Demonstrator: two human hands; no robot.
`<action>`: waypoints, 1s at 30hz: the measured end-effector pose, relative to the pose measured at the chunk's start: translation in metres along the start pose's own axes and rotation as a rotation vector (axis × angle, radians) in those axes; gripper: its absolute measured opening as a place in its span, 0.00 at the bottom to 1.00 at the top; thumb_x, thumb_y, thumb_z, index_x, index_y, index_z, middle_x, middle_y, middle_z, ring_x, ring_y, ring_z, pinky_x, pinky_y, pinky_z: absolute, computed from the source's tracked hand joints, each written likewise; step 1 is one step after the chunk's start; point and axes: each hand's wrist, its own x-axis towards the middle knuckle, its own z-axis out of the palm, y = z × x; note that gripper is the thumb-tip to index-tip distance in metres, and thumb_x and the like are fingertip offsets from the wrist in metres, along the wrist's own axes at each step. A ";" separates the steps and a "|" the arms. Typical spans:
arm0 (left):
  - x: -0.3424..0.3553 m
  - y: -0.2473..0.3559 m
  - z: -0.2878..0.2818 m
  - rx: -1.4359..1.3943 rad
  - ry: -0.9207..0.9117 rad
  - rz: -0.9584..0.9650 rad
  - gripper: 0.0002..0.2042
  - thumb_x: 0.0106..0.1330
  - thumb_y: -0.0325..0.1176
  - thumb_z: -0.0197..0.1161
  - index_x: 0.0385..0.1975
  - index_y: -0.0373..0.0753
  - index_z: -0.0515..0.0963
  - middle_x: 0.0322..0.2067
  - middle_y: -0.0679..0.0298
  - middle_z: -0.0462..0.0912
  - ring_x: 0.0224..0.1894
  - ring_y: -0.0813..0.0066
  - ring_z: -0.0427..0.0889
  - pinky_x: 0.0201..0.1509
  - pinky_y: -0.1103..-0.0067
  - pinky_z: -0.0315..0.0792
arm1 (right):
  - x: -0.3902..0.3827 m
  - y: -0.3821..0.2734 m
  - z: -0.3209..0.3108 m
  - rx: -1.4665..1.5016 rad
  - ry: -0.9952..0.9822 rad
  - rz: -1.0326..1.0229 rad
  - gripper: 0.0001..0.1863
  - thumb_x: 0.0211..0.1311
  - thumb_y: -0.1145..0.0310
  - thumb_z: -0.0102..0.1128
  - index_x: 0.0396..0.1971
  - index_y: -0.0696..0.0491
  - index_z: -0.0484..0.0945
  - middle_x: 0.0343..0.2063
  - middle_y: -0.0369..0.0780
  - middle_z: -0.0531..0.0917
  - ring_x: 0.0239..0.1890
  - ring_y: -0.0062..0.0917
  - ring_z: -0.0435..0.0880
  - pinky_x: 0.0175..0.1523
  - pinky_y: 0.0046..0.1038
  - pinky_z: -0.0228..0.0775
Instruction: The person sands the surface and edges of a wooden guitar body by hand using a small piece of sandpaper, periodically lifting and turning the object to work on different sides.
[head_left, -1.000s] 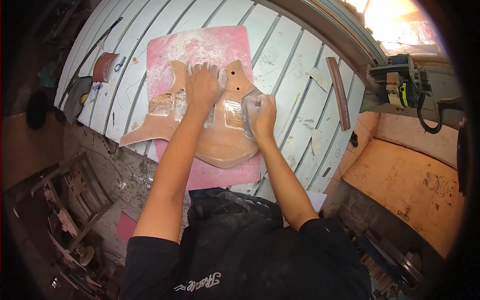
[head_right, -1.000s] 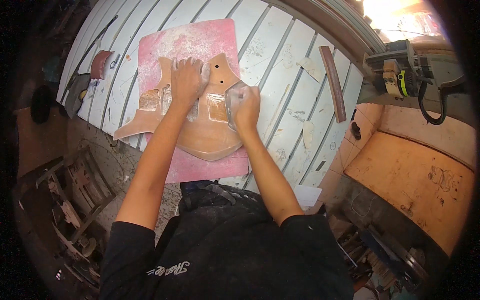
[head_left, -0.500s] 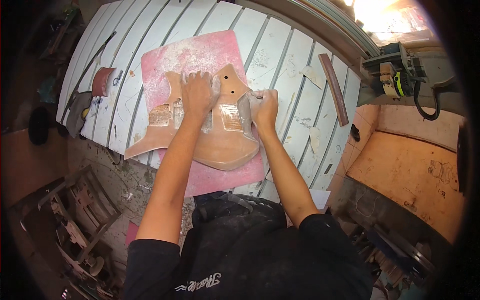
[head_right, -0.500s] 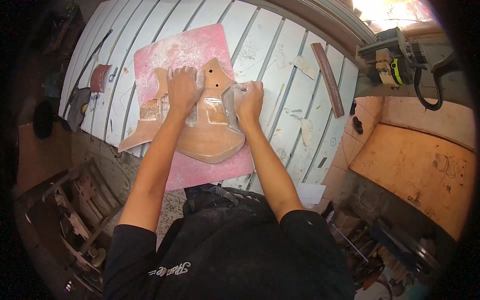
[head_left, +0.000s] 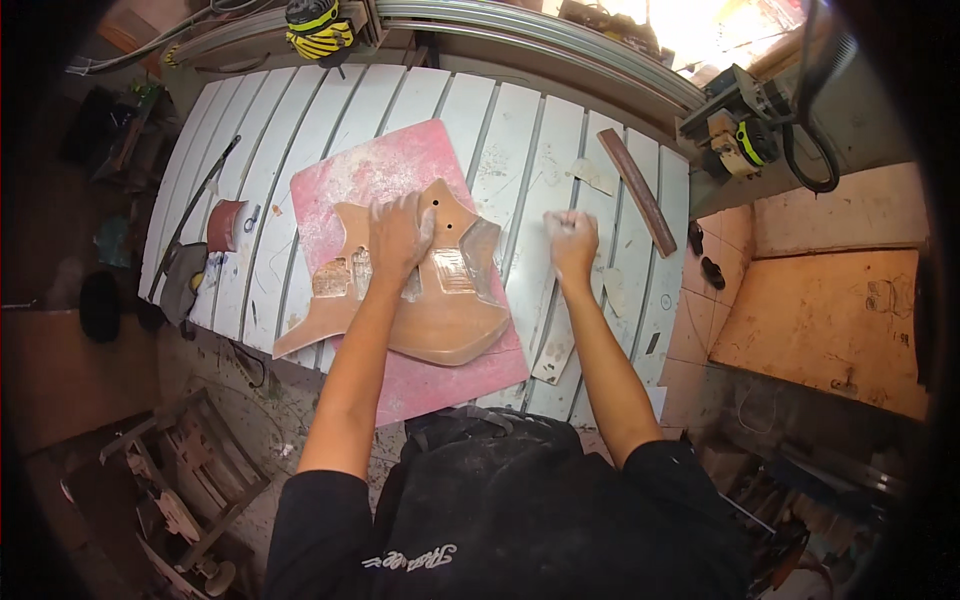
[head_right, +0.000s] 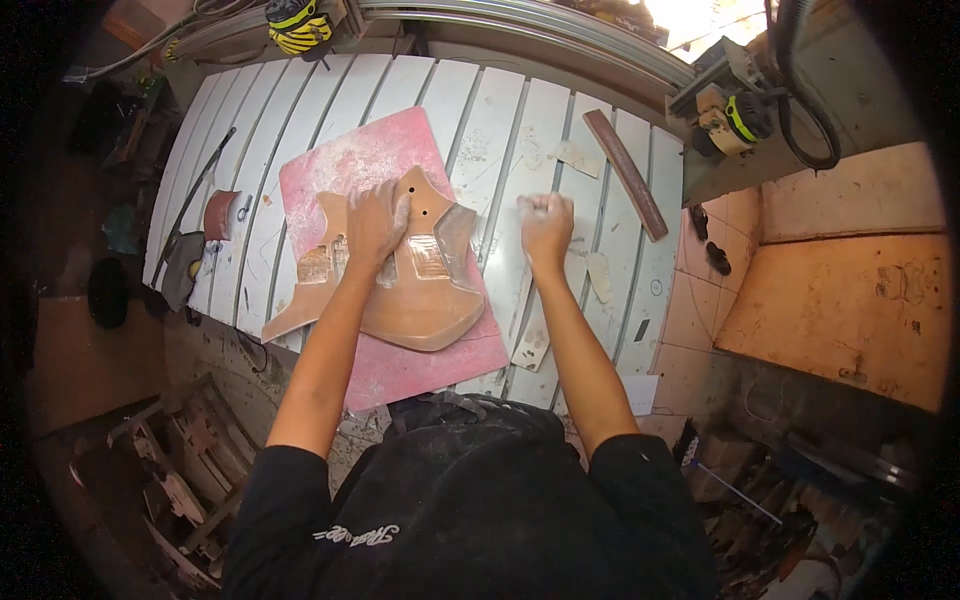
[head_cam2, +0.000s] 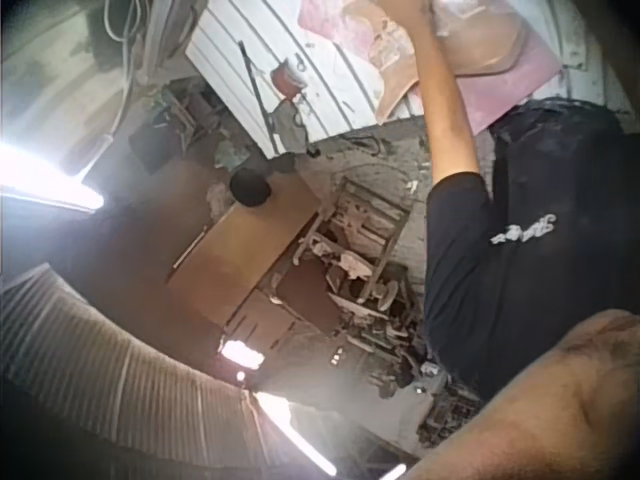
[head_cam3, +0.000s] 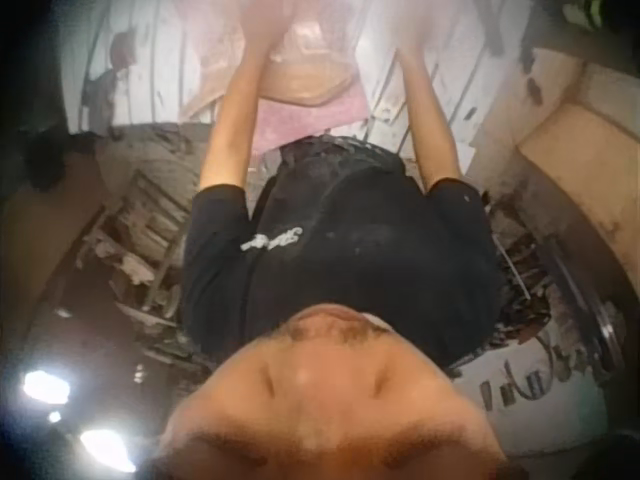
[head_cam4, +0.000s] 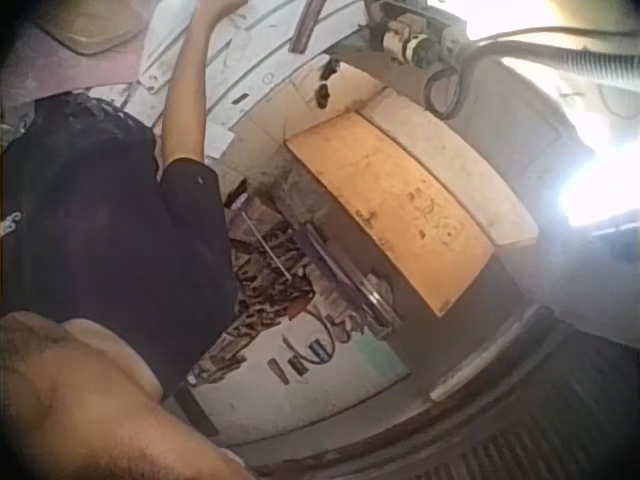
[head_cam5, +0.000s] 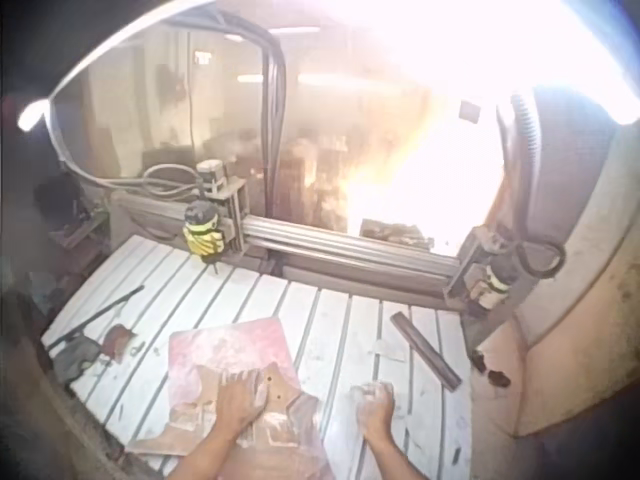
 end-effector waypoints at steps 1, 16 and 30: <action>-0.001 0.004 -0.001 -0.097 -0.020 0.060 0.26 0.71 0.47 0.54 0.60 0.34 0.74 0.58 0.49 0.79 0.63 0.48 0.74 0.74 0.49 0.52 | -0.014 0.009 -0.013 0.027 -0.059 0.041 0.14 0.54 0.63 0.75 0.30 0.59 0.82 0.36 0.48 0.82 0.41 0.40 0.82 0.49 0.35 0.73; -0.135 0.086 -0.008 -0.103 -0.110 0.453 0.34 0.59 0.57 0.67 0.53 0.32 0.75 0.57 0.49 0.75 0.67 0.47 0.66 0.73 0.50 0.54 | -0.127 0.016 -0.108 0.338 -0.194 0.432 0.09 0.62 0.69 0.71 0.36 0.57 0.81 0.32 0.35 0.83 0.33 0.17 0.78 0.41 0.21 0.71; -0.146 0.092 0.007 0.027 -0.006 0.269 0.31 0.59 0.64 0.64 0.50 0.42 0.80 0.63 0.52 0.74 0.68 0.48 0.66 0.73 0.48 0.54 | -0.165 0.008 -0.080 0.458 -0.503 0.524 0.09 0.64 0.68 0.68 0.38 0.57 0.80 0.32 0.35 0.83 0.36 0.16 0.80 0.43 0.19 0.73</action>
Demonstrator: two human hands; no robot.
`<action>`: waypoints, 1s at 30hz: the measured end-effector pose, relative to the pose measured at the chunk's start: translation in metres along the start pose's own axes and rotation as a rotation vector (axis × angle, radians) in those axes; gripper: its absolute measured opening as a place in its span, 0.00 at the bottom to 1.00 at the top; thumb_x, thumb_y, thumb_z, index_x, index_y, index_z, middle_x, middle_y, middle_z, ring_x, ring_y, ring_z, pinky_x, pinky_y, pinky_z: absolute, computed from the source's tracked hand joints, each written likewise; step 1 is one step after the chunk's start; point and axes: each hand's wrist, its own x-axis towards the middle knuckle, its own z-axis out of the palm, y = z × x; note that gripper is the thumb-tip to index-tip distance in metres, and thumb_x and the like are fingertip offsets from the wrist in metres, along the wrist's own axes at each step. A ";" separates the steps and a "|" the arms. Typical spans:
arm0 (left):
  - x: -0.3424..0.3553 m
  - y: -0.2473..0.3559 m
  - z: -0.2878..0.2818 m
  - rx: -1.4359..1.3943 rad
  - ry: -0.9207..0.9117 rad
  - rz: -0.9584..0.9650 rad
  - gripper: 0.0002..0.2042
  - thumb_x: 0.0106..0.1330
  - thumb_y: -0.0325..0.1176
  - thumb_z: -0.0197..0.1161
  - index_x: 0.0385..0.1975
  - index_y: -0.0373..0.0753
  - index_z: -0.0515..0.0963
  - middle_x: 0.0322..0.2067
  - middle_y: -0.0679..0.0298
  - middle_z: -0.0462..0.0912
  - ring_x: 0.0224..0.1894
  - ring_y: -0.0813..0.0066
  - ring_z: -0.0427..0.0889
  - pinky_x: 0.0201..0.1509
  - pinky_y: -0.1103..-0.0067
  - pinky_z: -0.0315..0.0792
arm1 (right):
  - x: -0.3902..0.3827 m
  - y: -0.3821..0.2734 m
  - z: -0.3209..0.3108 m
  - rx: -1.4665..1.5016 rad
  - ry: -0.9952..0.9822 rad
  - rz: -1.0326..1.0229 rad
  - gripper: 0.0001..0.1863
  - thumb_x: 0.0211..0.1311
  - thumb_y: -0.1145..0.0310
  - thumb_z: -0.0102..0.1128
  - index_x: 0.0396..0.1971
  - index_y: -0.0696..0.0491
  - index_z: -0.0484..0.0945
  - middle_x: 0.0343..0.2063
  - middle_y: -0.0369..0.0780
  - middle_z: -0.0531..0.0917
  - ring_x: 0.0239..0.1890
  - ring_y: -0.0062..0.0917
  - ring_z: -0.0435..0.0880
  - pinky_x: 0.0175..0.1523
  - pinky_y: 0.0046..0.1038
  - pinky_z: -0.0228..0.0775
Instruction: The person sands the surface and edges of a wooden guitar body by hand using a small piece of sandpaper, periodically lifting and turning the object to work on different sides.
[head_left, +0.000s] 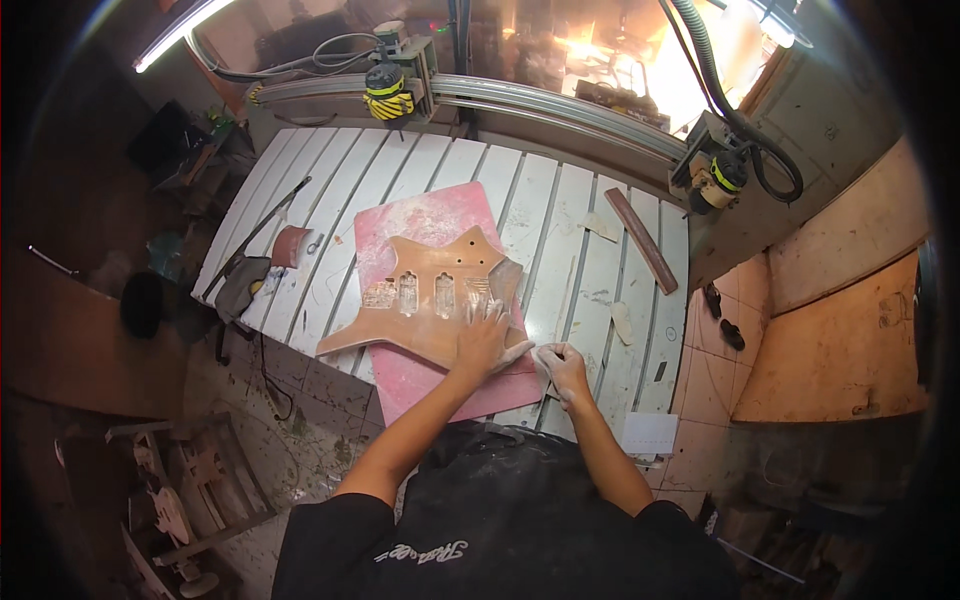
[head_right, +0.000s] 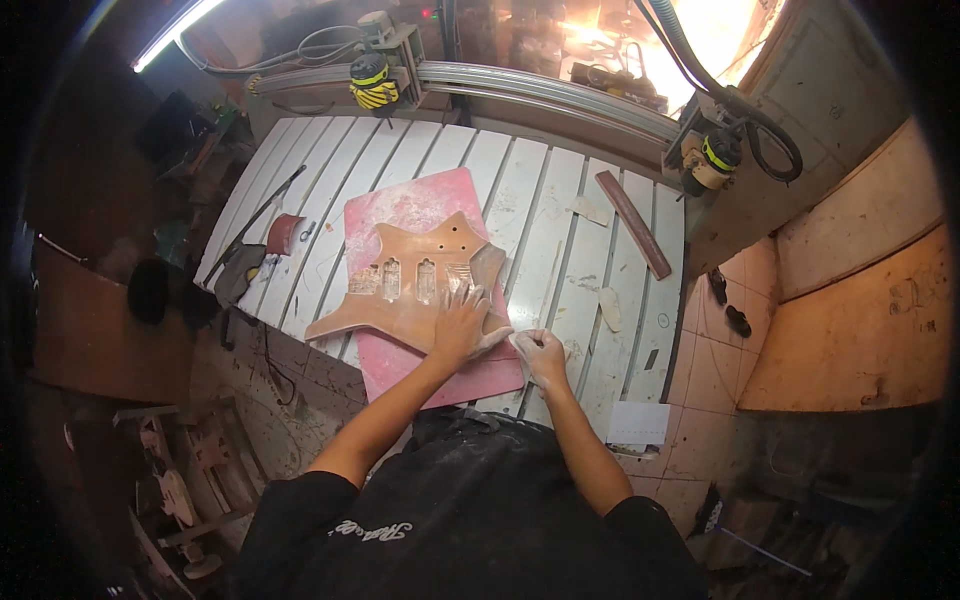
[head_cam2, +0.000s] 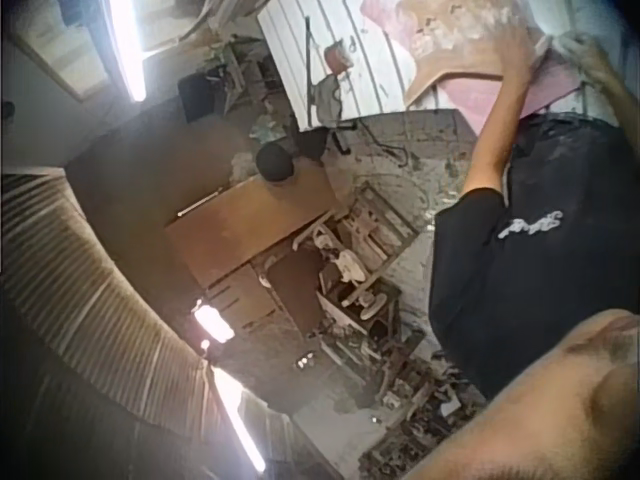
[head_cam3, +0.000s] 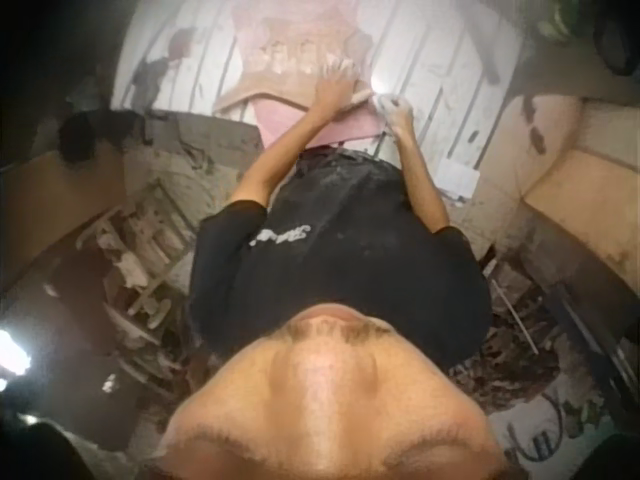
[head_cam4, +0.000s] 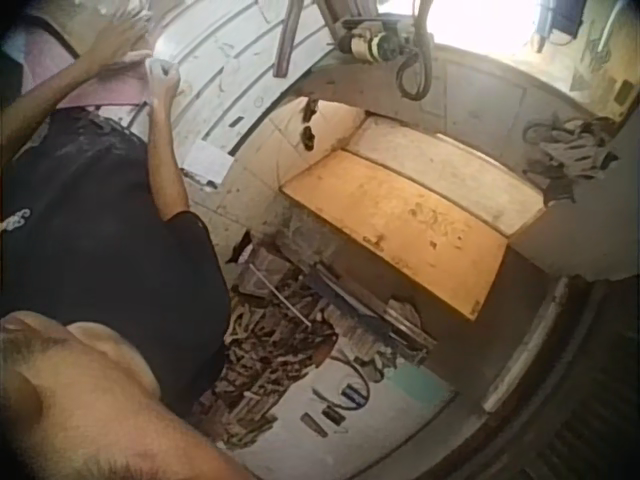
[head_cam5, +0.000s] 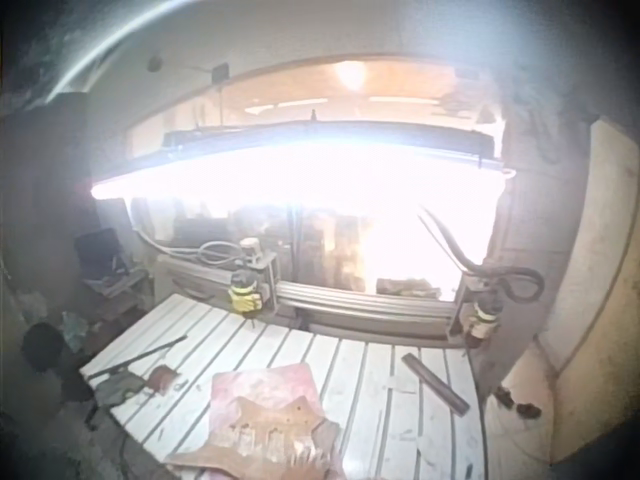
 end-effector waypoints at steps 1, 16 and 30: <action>-0.001 0.005 -0.002 -0.015 -0.004 -0.011 0.30 0.58 0.63 0.65 0.49 0.42 0.80 0.63 0.52 0.74 0.68 0.48 0.66 0.73 0.48 0.54 | 0.000 0.003 -0.002 -0.004 -0.001 -0.002 0.09 0.64 0.68 0.68 0.38 0.57 0.80 0.32 0.35 0.83 0.36 0.16 0.80 0.43 0.19 0.73; -0.081 0.023 -0.054 -0.609 -0.043 -0.335 0.18 0.61 0.44 0.71 0.42 0.35 0.83 0.52 0.53 0.82 0.58 0.56 0.79 0.63 0.60 0.68 | -0.034 -0.012 0.006 -0.154 -0.309 0.139 0.16 0.60 0.74 0.59 0.47 0.62 0.77 0.37 0.42 0.84 0.39 0.22 0.83 0.44 0.23 0.76; -0.092 0.040 -0.064 -0.963 0.078 -0.765 0.09 0.67 0.32 0.69 0.37 0.30 0.84 0.30 0.60 0.88 0.34 0.77 0.85 0.40 0.79 0.77 | -0.044 -0.012 0.036 -0.301 -0.242 -0.052 0.14 0.63 0.63 0.69 0.37 0.60 0.82 0.22 0.37 0.83 0.27 0.17 0.81 0.33 0.21 0.74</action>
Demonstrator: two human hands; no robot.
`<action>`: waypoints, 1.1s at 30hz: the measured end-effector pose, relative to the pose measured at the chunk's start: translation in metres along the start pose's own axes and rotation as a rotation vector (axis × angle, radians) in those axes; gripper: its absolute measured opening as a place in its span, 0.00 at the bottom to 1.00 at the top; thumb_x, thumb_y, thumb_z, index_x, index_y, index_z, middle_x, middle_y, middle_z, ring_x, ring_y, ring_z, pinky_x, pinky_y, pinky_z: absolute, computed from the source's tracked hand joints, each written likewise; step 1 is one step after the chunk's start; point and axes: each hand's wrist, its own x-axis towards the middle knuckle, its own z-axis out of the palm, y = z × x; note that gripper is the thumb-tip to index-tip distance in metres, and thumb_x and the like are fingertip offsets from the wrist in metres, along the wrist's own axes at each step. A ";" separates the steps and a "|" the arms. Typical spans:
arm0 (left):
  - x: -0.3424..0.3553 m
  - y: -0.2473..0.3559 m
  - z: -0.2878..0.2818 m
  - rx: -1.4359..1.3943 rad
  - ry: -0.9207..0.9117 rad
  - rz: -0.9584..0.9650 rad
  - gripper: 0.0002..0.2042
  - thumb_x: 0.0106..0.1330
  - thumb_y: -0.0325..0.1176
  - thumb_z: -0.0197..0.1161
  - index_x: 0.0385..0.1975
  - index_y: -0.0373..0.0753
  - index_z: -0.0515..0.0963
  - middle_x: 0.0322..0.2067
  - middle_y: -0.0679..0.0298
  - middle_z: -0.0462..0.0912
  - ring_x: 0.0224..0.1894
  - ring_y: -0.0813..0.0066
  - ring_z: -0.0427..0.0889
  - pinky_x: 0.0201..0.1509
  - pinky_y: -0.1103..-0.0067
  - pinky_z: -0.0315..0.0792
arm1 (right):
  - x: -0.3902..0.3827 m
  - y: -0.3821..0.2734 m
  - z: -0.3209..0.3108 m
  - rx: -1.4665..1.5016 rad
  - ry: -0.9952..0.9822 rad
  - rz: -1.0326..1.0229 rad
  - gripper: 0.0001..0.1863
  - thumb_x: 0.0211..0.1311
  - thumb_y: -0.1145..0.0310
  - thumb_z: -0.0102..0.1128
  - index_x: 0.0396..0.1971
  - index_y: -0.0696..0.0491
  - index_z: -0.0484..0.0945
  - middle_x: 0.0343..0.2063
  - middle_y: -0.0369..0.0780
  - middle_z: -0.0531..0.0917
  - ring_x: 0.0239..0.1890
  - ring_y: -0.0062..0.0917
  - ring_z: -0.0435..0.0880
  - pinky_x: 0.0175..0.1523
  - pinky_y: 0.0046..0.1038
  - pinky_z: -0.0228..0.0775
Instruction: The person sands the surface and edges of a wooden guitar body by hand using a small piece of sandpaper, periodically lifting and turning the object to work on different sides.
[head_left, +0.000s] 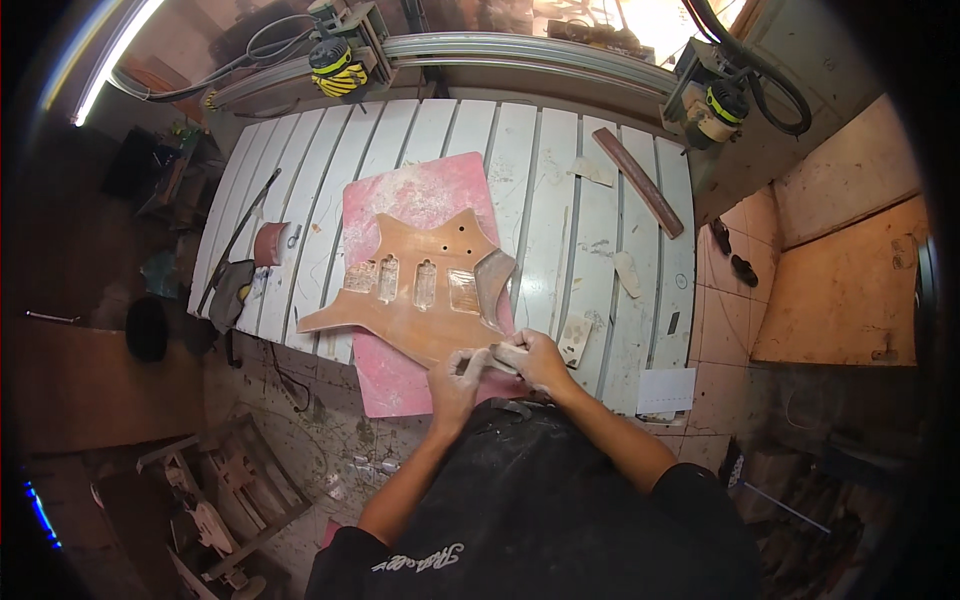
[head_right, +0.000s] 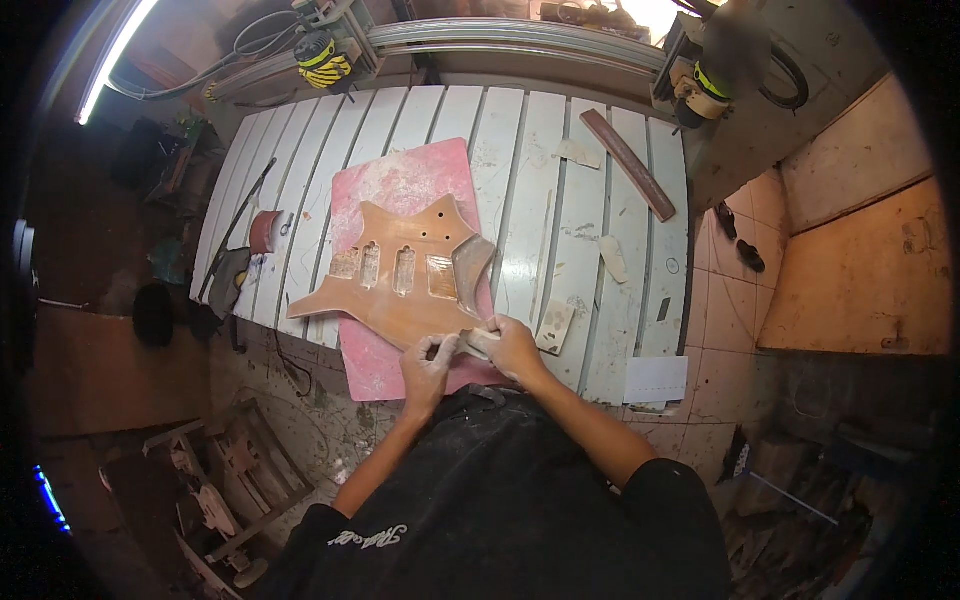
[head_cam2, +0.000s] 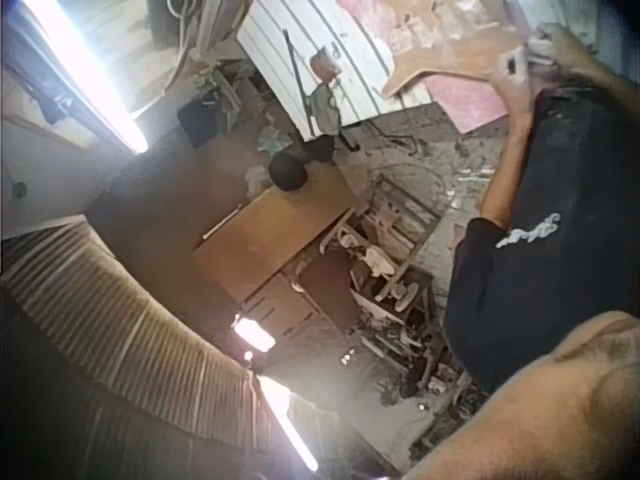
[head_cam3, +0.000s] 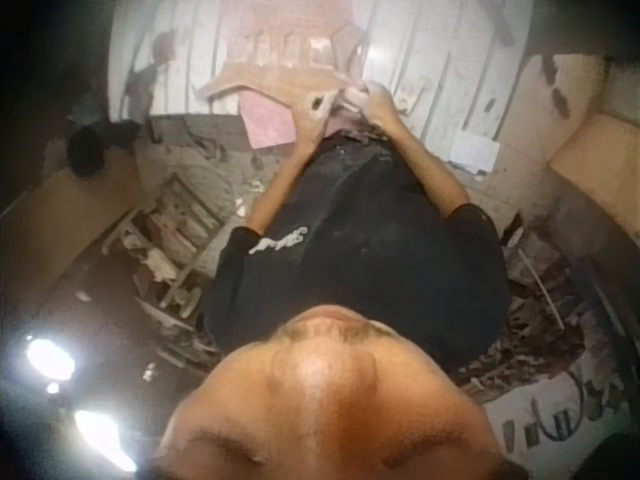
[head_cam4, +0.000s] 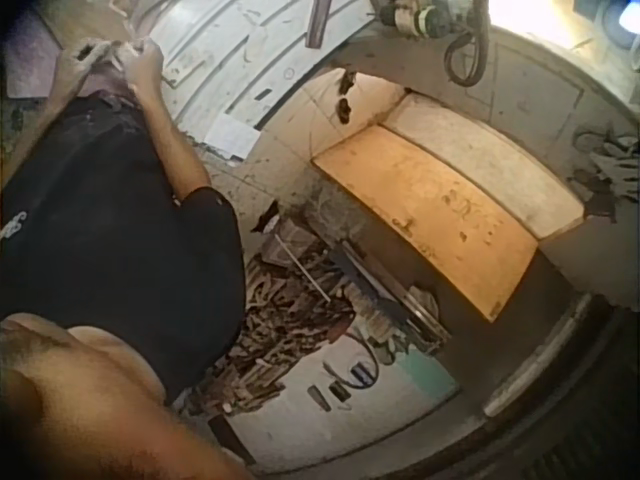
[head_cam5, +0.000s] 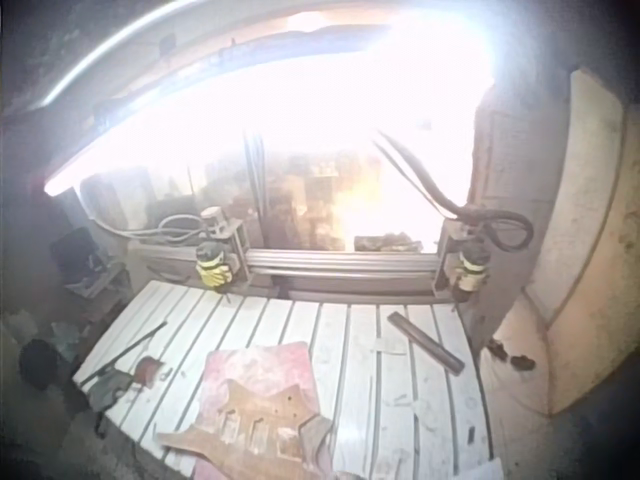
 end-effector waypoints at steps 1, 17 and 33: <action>-0.003 0.003 0.005 0.027 -0.013 0.098 0.09 0.68 0.32 0.69 0.37 0.30 0.84 0.32 0.61 0.87 0.34 0.78 0.83 0.39 0.79 0.77 | 0.002 0.001 0.003 0.000 0.000 0.001 0.14 0.63 0.63 0.69 0.37 0.60 0.82 0.22 0.37 0.83 0.27 0.17 0.81 0.33 0.21 0.74; 0.057 -0.016 0.006 0.153 0.078 0.327 0.10 0.65 0.28 0.63 0.44 0.32 0.82 0.41 0.54 0.83 0.48 0.59 0.81 0.54 0.70 0.75 | 0.025 -0.004 -0.004 0.214 0.036 0.020 0.15 0.73 0.61 0.58 0.42 0.59 0.81 0.33 0.36 0.85 0.34 0.19 0.84 0.40 0.23 0.76; 0.175 -0.014 -0.010 0.867 0.370 0.396 0.30 0.63 0.51 0.66 0.57 0.34 0.73 0.64 0.45 0.69 0.66 0.41 0.65 0.70 0.53 0.60 | 0.079 -0.010 0.014 -0.418 0.114 -0.368 0.15 0.54 0.63 0.67 0.31 0.62 0.80 0.29 0.55 0.84 0.34 0.50 0.85 0.43 0.43 0.76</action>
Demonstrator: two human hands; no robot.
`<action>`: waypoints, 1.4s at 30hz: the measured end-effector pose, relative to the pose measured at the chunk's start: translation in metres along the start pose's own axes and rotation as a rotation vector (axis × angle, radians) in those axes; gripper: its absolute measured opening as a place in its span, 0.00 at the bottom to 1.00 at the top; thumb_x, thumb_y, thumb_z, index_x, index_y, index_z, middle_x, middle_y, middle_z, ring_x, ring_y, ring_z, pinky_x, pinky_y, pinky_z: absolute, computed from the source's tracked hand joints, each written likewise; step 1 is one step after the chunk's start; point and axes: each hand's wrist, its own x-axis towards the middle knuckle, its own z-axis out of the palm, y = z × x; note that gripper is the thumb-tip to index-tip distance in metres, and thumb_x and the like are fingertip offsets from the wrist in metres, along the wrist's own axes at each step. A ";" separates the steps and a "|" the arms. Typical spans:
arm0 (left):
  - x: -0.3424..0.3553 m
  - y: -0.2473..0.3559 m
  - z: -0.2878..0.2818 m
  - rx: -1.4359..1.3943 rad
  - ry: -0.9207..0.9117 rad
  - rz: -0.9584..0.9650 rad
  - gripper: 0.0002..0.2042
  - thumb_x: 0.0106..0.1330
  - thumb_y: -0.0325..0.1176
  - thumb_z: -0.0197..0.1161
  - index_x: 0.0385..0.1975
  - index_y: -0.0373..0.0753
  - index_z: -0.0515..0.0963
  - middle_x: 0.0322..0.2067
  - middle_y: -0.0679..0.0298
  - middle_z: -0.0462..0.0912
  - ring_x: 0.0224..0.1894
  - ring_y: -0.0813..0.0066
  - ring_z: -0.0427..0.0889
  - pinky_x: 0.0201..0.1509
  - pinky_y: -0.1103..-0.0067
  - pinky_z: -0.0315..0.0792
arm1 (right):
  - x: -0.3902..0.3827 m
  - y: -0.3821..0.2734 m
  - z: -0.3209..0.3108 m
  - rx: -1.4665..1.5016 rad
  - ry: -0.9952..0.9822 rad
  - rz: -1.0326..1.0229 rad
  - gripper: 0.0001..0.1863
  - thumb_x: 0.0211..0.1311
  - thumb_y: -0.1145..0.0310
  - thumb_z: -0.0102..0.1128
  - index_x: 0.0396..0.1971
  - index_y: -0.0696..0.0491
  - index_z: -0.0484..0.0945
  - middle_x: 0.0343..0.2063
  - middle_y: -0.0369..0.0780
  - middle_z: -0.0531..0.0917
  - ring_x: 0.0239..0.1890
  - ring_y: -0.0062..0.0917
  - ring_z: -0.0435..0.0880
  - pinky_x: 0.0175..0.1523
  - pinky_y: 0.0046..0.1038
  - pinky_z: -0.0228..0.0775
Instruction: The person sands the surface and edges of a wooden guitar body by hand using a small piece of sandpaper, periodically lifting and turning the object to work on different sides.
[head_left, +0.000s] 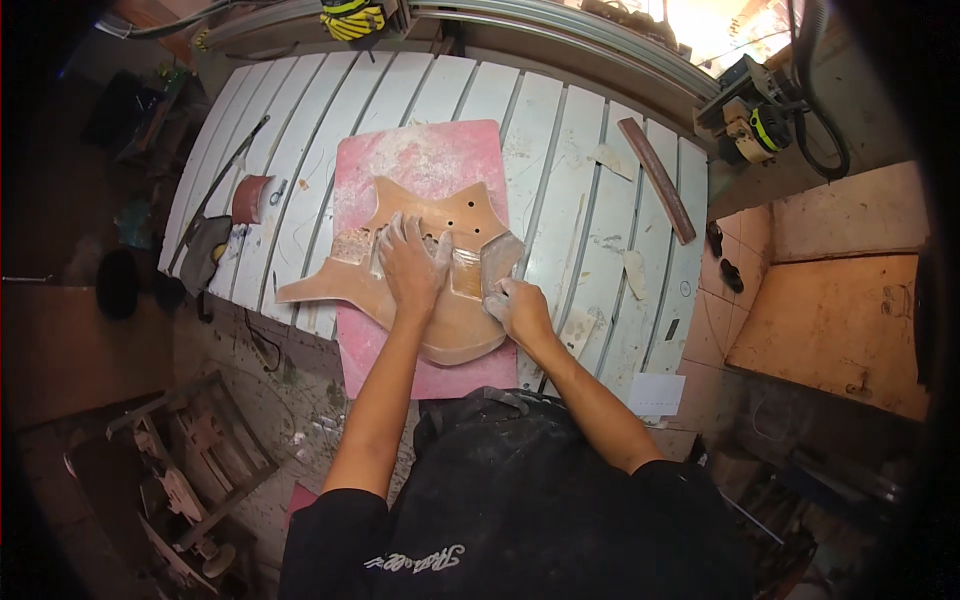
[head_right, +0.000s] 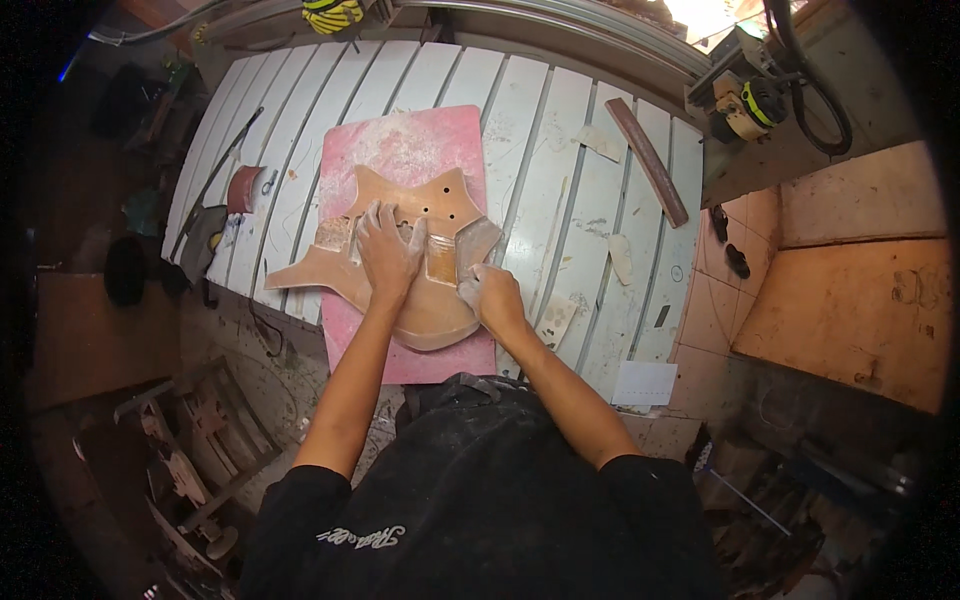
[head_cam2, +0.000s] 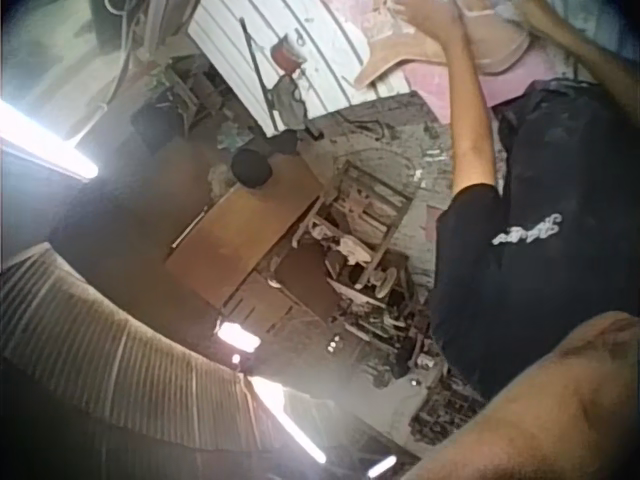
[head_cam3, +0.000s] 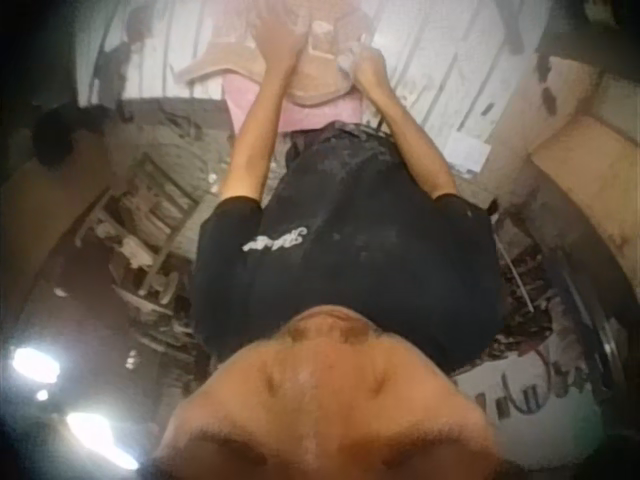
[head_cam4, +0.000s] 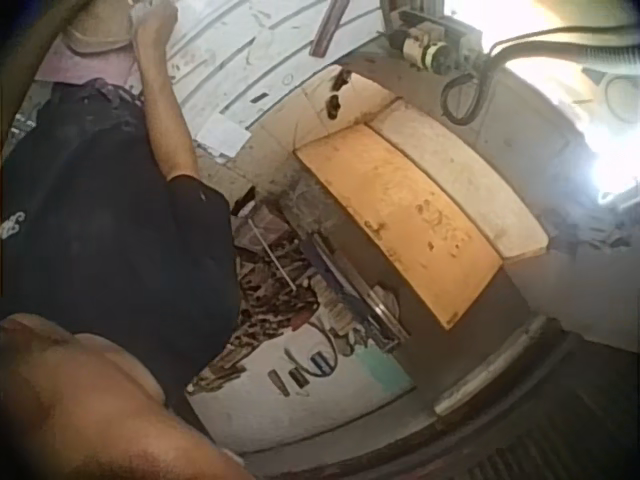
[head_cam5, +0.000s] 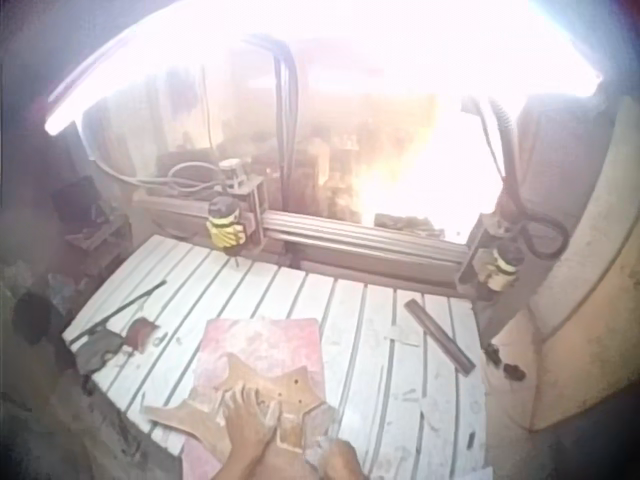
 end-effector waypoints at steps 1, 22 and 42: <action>0.000 -0.001 0.000 0.002 -0.004 -0.011 0.30 0.63 0.51 0.66 0.57 0.34 0.73 0.64 0.45 0.69 0.66 0.41 0.65 0.70 0.53 0.60 | 0.003 -0.002 -0.003 -0.001 -0.011 0.001 0.15 0.54 0.63 0.67 0.31 0.62 0.80 0.29 0.55 0.84 0.34 0.50 0.85 0.43 0.43 0.76; 0.001 0.001 0.001 0.031 0.022 0.008 0.29 0.64 0.51 0.63 0.58 0.35 0.73 0.64 0.44 0.70 0.65 0.39 0.66 0.70 0.51 0.60 | 0.011 0.014 0.003 0.207 -0.114 0.138 0.15 0.48 0.63 0.73 0.28 0.60 0.82 0.24 0.45 0.84 0.26 0.26 0.81 0.35 0.32 0.74; 0.000 0.000 -0.001 -0.002 0.028 -0.004 0.29 0.64 0.51 0.64 0.57 0.35 0.73 0.63 0.45 0.70 0.65 0.40 0.67 0.70 0.52 0.60 | 0.010 0.003 0.001 0.037 0.042 0.048 0.18 0.55 0.64 0.72 0.40 0.60 0.81 0.31 0.50 0.85 0.34 0.40 0.86 0.43 0.36 0.76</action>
